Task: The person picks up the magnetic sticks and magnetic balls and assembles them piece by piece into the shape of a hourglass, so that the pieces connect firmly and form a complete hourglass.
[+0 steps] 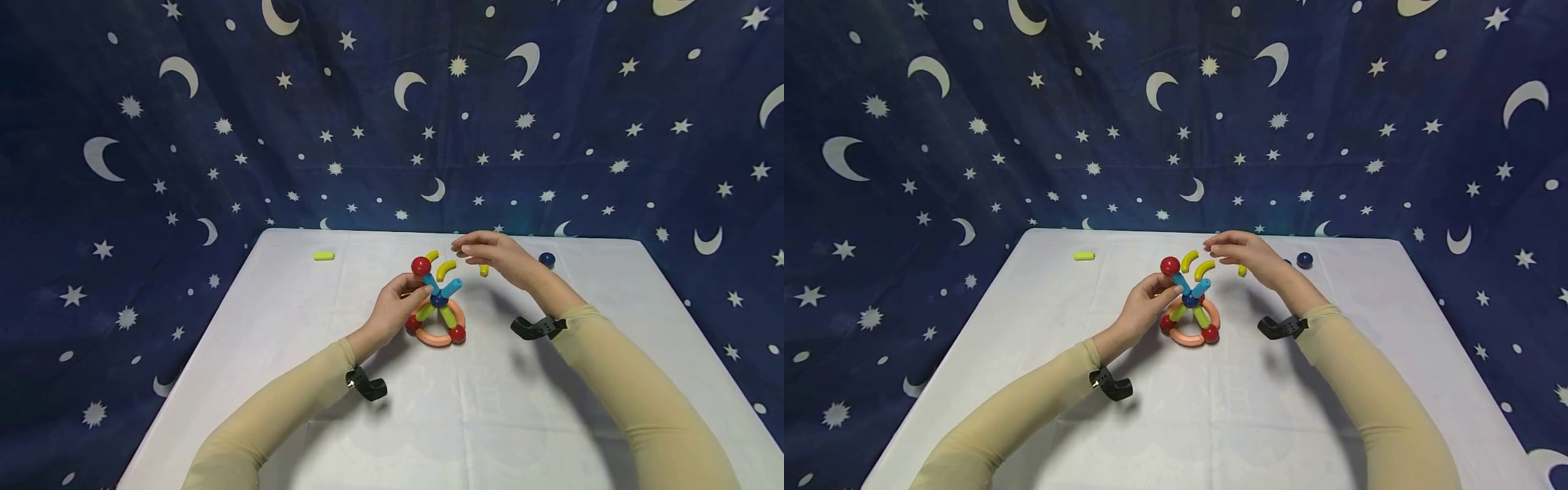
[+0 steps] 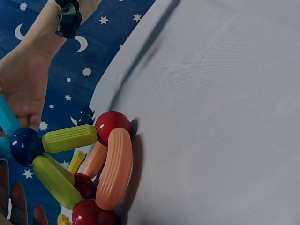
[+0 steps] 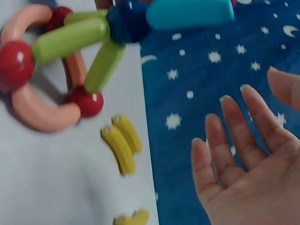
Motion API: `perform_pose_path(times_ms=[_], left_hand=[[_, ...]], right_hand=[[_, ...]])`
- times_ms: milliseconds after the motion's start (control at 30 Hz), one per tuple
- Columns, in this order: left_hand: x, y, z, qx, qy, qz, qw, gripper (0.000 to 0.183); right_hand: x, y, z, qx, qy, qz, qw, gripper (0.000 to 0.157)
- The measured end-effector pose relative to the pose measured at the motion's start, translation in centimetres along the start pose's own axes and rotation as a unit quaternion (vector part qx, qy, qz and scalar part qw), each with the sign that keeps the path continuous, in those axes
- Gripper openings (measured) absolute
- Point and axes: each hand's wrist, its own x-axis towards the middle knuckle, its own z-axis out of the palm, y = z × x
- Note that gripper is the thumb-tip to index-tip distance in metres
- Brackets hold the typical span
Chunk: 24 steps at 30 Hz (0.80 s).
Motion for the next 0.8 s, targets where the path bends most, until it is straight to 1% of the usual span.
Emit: perform_pose_path(times_ms=[67,167,300,367,467,600,700,800], left_hand=[[0.0,-0.1,0.0,0.001,-0.003,0.003,1.0,0.03],[0.0,-0.3,-0.1,0.0,-0.011,0.008,0.9999,0.029],[0.0,-0.5,0.0,-0.001,-0.02,0.009,0.9998,0.029],[0.0,-0.5,0.0,0.0,-0.019,0.008,0.9998,0.029],[0.1,-0.7,0.0,0.002,-0.017,0.006,0.9998,0.028],[0.1,-0.8,0.0,-0.001,-0.019,0.008,0.9998,0.028],[0.1,-0.8,0.1,-0.003,-0.022,0.008,0.9997,0.028],[0.1,-0.7,0.1,0.0,-0.027,0.007,0.9996,0.026]], right_hand=[[-0.4,0.3,-0.9,0.01,0.033,0.0,0.999,0.047],[-1.2,0.9,-2.3,0.014,0.094,0.002,0.995,0.047],[-2.2,2.0,-4.7,0.013,0.173,0.009,0.985,0.047],[-2.8,2.6,-5.8,0.015,0.203,0.015,0.979,0.048],[-3.6,3.7,-7.3,0.015,0.238,0.023,0.971,0.046],[-4.5,5.1,-8.9,0.008,0.271,0.036,0.962,0.049],[-5.1,6.0,-9.7,-0.024,0.297,0.05,0.953,0.052],[-5.4,7.0,-10.2,-0.077,0.319,0.065,0.942,0.052]])
